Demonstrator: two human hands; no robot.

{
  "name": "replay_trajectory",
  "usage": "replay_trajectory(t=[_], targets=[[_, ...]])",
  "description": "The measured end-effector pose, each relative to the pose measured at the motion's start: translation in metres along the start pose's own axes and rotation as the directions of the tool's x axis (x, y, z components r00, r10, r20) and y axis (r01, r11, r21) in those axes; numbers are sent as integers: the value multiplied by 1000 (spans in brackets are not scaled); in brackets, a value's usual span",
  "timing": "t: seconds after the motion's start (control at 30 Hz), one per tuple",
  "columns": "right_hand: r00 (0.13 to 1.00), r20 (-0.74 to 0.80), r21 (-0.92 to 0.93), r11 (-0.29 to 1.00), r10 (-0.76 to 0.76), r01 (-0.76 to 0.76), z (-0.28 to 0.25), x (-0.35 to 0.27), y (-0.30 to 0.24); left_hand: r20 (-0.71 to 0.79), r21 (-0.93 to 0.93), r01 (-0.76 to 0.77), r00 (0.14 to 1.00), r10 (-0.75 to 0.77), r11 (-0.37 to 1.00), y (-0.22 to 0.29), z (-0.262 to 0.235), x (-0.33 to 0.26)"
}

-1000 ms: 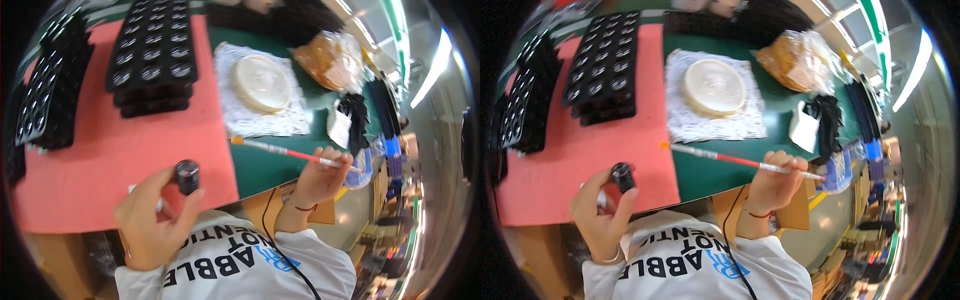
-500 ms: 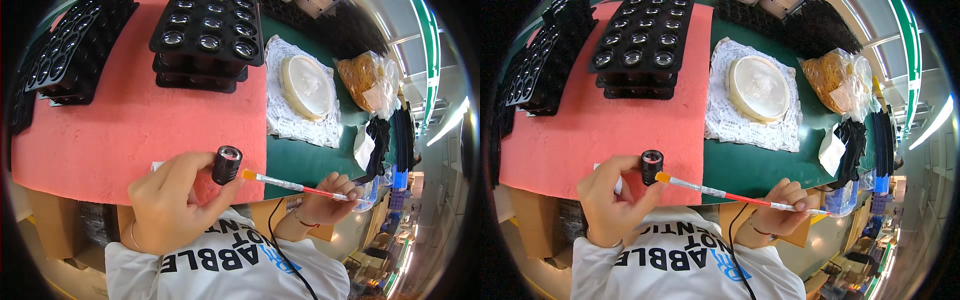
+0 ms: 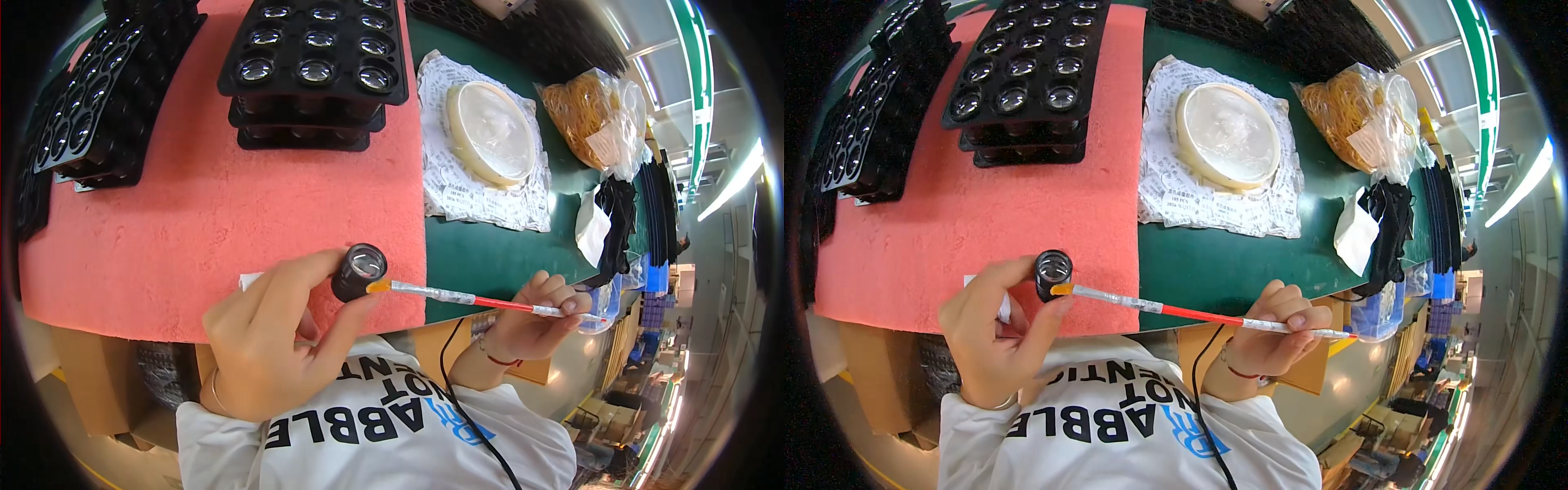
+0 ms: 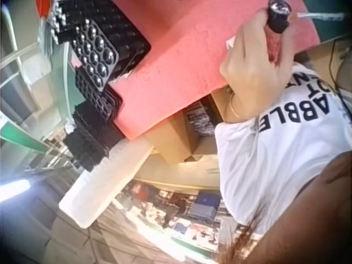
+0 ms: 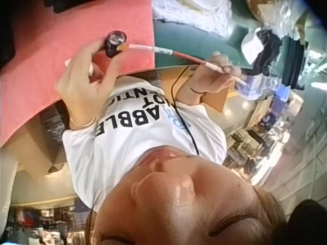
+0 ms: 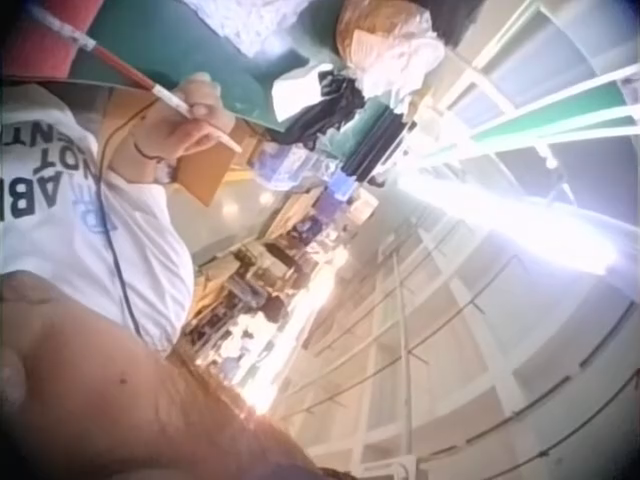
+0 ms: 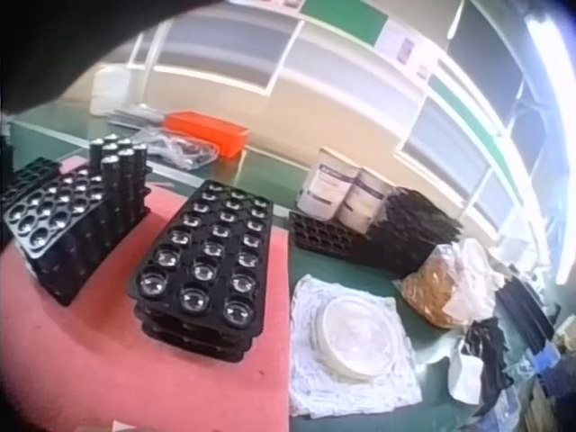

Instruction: Applying sealant or adhesive to lighting components using a brush.

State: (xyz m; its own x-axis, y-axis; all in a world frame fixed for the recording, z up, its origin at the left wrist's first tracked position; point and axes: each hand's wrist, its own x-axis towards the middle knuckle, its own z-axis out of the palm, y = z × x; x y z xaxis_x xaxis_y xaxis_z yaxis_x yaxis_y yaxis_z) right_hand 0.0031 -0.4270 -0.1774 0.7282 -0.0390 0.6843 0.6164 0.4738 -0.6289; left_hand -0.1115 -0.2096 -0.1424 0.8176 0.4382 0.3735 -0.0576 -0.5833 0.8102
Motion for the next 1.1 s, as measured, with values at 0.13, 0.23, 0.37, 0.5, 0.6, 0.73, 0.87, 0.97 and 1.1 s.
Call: replay_trajectory(t=[0.13,0.23,0.37,0.5,0.6,0.73,0.87,0.97,1.1], targets=[[1000,14,-14,1000,-12,12,2,0,2,45,-82,24,999,-20,996,-1,-5,1],[1000,0,-5,1000,-16,16,2,0,1,135,-94,14,991,-1,995,0,-12,3],[1000,-10,19,1000,-23,24,1,1,1,159,-159,36,987,-10,987,1,-15,3],[1000,-5,8,1000,-25,25,2,1,2,198,-178,66,980,-30,982,1,-18,4],[1000,-8,23,1000,-20,20,4,0,2,210,-179,86,977,-47,980,2,-23,1],[998,-46,64,997,-37,40,3,1,1,224,-204,89,974,-42,975,2,-20,4],[999,-39,29,999,-17,18,-5,0,-5,159,-289,168,979,-125,942,-6,-11,-6],[999,-50,51,999,7,-4,-6,0,-6,88,-423,153,988,-127,893,-12,-8,-21],[998,-42,157,987,38,-31,-3,3,8,-172,-449,138,956,-237,883,9,13,-14]])
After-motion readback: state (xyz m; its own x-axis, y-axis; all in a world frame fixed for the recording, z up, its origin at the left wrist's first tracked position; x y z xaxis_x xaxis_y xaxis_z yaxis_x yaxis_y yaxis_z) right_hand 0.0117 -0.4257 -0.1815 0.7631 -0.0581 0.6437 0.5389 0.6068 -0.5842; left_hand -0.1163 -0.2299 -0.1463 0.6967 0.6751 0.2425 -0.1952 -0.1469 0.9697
